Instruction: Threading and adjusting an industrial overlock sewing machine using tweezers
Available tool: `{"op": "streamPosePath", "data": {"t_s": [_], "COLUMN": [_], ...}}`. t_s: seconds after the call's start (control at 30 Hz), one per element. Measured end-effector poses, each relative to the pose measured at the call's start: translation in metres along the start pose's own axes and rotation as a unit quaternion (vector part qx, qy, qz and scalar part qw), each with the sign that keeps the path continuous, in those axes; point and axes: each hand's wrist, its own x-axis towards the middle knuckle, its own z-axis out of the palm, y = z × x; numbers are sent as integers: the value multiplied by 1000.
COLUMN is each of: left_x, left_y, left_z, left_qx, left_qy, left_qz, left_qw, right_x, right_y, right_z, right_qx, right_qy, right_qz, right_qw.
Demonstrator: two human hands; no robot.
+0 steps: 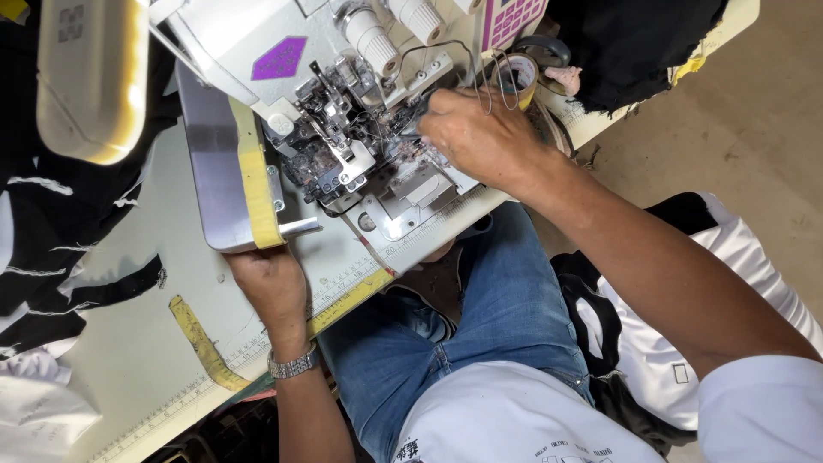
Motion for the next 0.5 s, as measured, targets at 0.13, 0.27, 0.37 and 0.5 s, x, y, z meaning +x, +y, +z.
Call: {"op": "streamPosePath", "data": {"t_s": [0.13,0.27,0.37,0.5], "left_x": [0,-1,-1,-3], "left_y": [-2,-4,-5,-5], "left_z": [-1,-1,0,-1], "left_qx": [-1,-3,-6,-13], "left_qy": [3,6,5,2], "left_qz": [-4,-7,-7,-5], "left_qw": [1000,1000,1000,1000], "right_x": [8,16,18,16], "right_y": [-4,-25,-27,-24], "right_z": [7,-18,-22,-23], "right_qx": [37,131,136,133], "right_qy": [26,-18,-36,-26], "right_qz": [-52,-36,-24,-27], "right_qw": [998,991,990,990]}}
